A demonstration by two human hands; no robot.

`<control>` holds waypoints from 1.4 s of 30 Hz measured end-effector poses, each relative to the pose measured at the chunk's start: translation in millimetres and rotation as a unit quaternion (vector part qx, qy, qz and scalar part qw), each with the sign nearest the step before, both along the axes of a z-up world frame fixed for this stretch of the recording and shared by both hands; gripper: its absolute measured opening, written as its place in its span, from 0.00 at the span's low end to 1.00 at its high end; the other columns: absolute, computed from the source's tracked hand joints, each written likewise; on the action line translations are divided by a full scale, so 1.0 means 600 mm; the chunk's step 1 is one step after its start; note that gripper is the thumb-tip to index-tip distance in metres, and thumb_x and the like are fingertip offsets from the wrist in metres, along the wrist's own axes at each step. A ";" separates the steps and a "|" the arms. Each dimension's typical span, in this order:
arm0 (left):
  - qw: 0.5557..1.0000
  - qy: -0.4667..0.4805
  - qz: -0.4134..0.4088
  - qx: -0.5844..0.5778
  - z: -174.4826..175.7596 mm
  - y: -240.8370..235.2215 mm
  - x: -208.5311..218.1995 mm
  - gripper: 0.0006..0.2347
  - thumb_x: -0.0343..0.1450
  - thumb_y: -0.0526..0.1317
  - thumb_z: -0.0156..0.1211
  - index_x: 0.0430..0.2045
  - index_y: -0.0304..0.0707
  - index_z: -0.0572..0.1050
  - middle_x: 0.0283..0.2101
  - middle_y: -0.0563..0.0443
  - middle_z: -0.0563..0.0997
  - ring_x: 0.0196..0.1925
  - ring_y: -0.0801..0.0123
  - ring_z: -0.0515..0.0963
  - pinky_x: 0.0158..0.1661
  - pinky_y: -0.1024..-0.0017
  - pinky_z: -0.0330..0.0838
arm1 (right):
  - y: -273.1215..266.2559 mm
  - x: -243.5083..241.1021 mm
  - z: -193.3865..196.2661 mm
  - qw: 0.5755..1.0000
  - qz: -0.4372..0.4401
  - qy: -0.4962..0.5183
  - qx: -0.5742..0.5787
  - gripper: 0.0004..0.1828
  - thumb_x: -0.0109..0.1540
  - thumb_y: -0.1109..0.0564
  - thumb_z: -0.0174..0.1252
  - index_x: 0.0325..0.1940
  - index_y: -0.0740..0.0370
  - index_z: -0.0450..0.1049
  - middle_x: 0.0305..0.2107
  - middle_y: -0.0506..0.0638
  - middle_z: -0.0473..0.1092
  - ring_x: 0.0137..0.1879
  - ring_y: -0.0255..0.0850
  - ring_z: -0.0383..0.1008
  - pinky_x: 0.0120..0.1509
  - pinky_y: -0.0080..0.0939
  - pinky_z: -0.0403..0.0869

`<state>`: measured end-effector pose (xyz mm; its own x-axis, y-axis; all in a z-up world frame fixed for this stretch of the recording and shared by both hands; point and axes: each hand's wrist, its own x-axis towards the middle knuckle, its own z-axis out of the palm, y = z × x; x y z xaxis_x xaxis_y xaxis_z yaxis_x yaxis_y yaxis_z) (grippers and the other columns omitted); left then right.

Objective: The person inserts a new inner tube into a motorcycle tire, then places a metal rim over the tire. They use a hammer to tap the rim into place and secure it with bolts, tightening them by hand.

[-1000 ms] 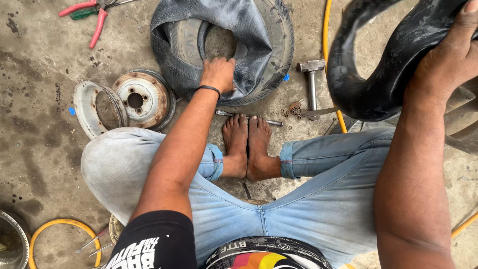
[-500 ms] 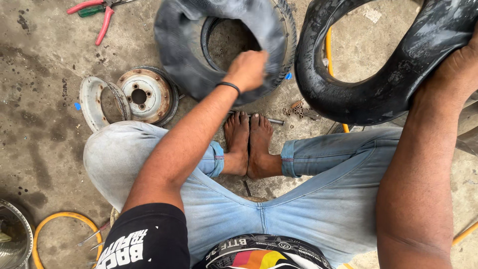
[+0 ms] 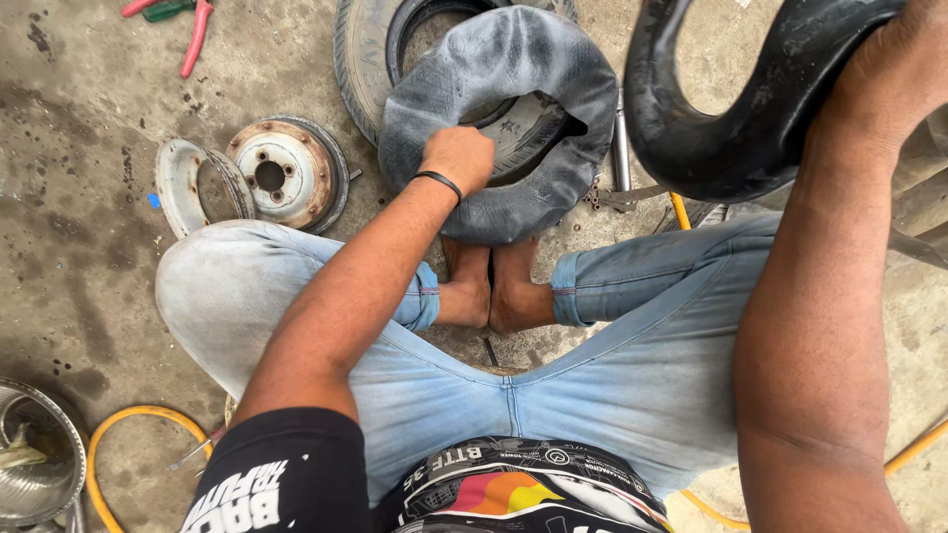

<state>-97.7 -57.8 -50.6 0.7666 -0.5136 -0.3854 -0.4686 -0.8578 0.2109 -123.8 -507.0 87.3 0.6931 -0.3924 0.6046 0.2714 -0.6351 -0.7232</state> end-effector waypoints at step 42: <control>0.963 -0.019 0.161 -0.214 0.042 0.123 0.141 0.34 0.61 0.27 0.61 0.66 0.38 0.60 0.68 0.24 0.60 0.67 0.37 0.66 0.65 0.54 0.61 | 0.537 0.126 -0.264 0.884 0.094 0.404 0.217 0.49 0.41 0.57 0.79 0.61 0.63 0.59 0.45 0.63 0.76 0.48 0.54 0.83 0.51 0.49 0.84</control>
